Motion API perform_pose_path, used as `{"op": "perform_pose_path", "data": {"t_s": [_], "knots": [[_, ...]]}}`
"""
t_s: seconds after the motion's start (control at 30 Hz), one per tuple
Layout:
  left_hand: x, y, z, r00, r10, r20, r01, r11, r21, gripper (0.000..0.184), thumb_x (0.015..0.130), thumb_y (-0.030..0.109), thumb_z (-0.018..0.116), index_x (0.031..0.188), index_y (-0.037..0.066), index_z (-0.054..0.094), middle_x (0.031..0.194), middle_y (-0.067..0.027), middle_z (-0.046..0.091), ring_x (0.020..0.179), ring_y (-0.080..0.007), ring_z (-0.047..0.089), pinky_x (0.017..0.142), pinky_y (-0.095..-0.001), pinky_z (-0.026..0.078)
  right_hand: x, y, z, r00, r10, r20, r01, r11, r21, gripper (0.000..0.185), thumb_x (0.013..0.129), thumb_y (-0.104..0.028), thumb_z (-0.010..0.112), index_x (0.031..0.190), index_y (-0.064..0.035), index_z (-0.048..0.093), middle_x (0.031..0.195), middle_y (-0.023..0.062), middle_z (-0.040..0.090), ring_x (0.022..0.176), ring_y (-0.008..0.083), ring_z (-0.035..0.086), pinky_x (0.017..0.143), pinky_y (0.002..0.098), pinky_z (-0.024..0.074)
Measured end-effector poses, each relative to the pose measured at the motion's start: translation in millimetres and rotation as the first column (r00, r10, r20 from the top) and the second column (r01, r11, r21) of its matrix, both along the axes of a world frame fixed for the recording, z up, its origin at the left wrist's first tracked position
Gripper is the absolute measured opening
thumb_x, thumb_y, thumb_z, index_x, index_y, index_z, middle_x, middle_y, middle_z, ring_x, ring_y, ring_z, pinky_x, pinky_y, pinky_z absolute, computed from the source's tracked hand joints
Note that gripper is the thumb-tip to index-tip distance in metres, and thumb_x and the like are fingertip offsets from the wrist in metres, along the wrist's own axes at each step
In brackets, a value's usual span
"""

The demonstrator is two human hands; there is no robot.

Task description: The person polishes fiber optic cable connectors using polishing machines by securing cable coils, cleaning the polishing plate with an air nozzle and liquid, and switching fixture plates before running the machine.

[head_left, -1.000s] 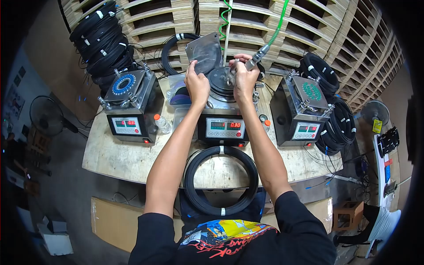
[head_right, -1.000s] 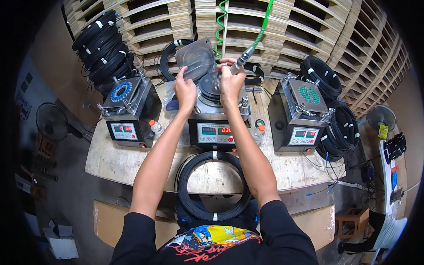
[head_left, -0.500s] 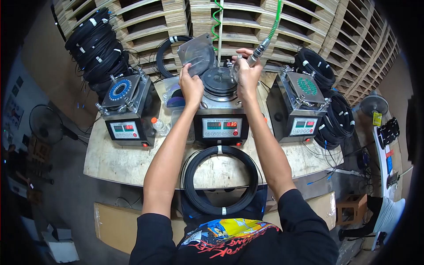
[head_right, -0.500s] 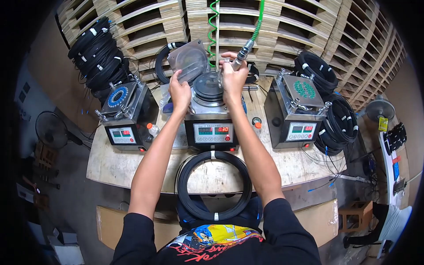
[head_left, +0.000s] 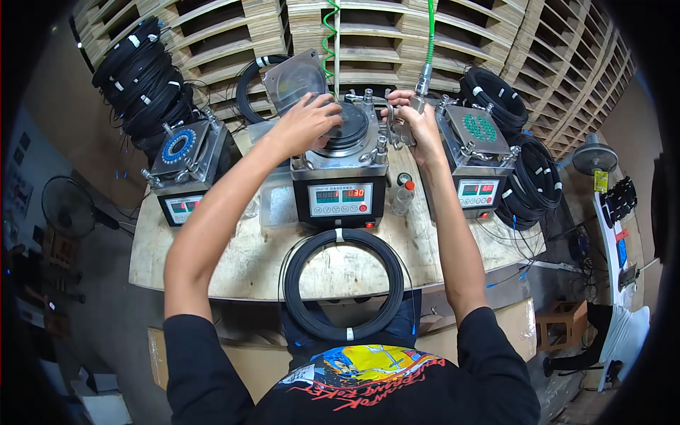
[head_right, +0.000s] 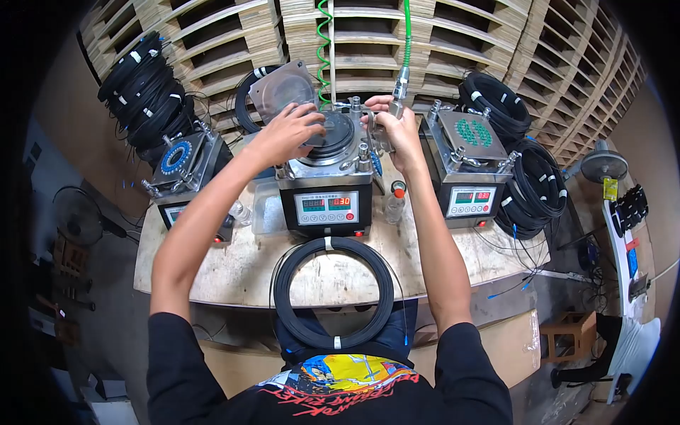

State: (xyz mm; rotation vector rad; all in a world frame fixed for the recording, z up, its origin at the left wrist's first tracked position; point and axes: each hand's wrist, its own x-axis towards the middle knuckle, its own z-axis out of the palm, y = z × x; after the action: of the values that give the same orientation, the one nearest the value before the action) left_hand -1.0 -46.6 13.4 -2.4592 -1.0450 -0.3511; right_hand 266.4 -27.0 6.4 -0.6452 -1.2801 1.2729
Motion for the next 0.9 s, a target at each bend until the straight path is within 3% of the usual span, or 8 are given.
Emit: {"op": "perform_pose_path", "data": {"t_s": [0.07,0.17,0.3,0.37,0.43,0.57,0.67,0.9], "knots": [[2.7,8.8,11.9,0.972,-0.012,-0.236,-0.010,0.995,-0.095,0.047,0.077,0.022,0.080,0.121,0.015,0.065,0.135,-0.0042,0.057,0.138,-0.0261,0.043,0.115,-0.0478,0.035,1.8,-2.1,-0.7,1.000,-0.001,0.023,0.001,1.000,-0.016,0.027,0.086,-0.003,0.053,0.110,0.0012,0.064,0.099,0.0099,0.067,0.086,0.0183,0.071,0.076,0.0310,0.0591],[13.8,20.8,24.1,0.893,-0.055,-0.446,0.009,0.994,-0.104,0.050,0.077,0.027,0.080,0.123,0.016,0.064,0.133,-0.0031,0.059,0.134,-0.0242,0.047,0.112,-0.0478,0.039,4.4,-2.4,-4.2,0.999,-0.001,0.052,0.003,0.999,-0.042,0.028,0.086,-0.003,0.052,0.111,0.0003,0.065,0.099,0.0091,0.067,0.087,0.0185,0.071,0.077,0.0311,0.0590],[21.6,30.8,18.6,0.817,-0.134,-0.561,0.114,0.991,-0.070,0.054,0.080,0.028,0.076,0.128,0.017,0.053,0.125,-0.0071,0.060,0.119,-0.0282,0.059,0.100,-0.0475,0.047,4.6,-3.0,-6.0,0.998,-0.002,0.070,0.005,0.999,-0.047,0.030,0.085,-0.003,0.051,0.111,-0.0002,0.067,0.100,0.0081,0.066,0.089,0.0186,0.071,0.077,0.0305,0.0585],[18.0,27.8,11.4,0.805,-0.225,-0.550,0.192,0.974,-0.117,0.051,0.084,0.018,0.071,0.131,0.018,0.051,0.126,-0.0098,0.060,0.106,-0.0319,0.068,0.086,-0.0476,0.057,6.6,0.6,-6.0,0.997,0.005,0.077,-0.003,1.000,-0.024,0.031,0.085,-0.003,0.051,0.111,0.0000,0.067,0.101,0.0081,0.066,0.090,0.0185,0.071,0.077,0.0303,0.0584],[12.4,21.9,3.9,0.886,-0.180,-0.426,0.087,0.969,-0.229,0.048,0.086,0.015,0.070,0.130,0.017,0.052,0.126,-0.0123,0.058,0.096,-0.0350,0.071,0.078,-0.0457,0.059,8.8,2.1,-4.5,0.996,-0.020,0.090,0.023,0.999,-0.041,0.031,0.085,-0.002,0.051,0.111,-0.0001,0.067,0.100,0.0075,0.066,0.090,0.0183,0.071,0.077,0.0305,0.0585],[5.8,17.1,13.9,0.937,-0.107,-0.332,0.031,0.974,-0.226,0.044,0.086,0.015,0.070,0.127,0.016,0.055,0.121,-0.0136,0.062,0.089,-0.0361,0.072,0.074,-0.0452,0.059,13.2,11.1,-4.9,0.995,-0.039,0.095,0.043,0.998,-0.037,0.030,0.086,-0.003,0.052,0.112,-0.0003,0.068,0.101,0.0072,0.066,0.089,0.0180,0.070,0.076,0.0306,0.0586],[13.0,16.9,23.4,0.935,-0.076,-0.347,-0.040,0.948,-0.316,0.041,0.083,0.018,0.073,0.121,0.013,0.060,0.104,-0.0132,0.071,0.092,-0.0333,0.072,0.075,-0.0443,0.059,13.1,14.1,-2.8,0.997,-0.029,0.073,0.031,0.999,-0.033,0.029,0.088,-0.004,0.053,0.112,-0.0006,0.068,0.100,0.0067,0.066,0.089,0.0178,0.070,0.075,0.0310,0.0587],[28.7,24.7,28.0,0.896,-0.071,-0.439,-0.098,0.932,-0.350,0.043,0.081,0.014,0.073,0.122,0.011,0.059,0.109,-0.0159,0.068,0.088,-0.0355,0.072,0.070,-0.0450,0.060,13.0,15.4,-13.2,0.995,-0.029,0.090,0.032,0.999,-0.031,0.028,0.087,-0.002,0.051,0.109,-0.0005,0.068,0.100,0.0064,0.067,0.086,0.0174,0.070,0.075,0.0296,0.0577]]}}
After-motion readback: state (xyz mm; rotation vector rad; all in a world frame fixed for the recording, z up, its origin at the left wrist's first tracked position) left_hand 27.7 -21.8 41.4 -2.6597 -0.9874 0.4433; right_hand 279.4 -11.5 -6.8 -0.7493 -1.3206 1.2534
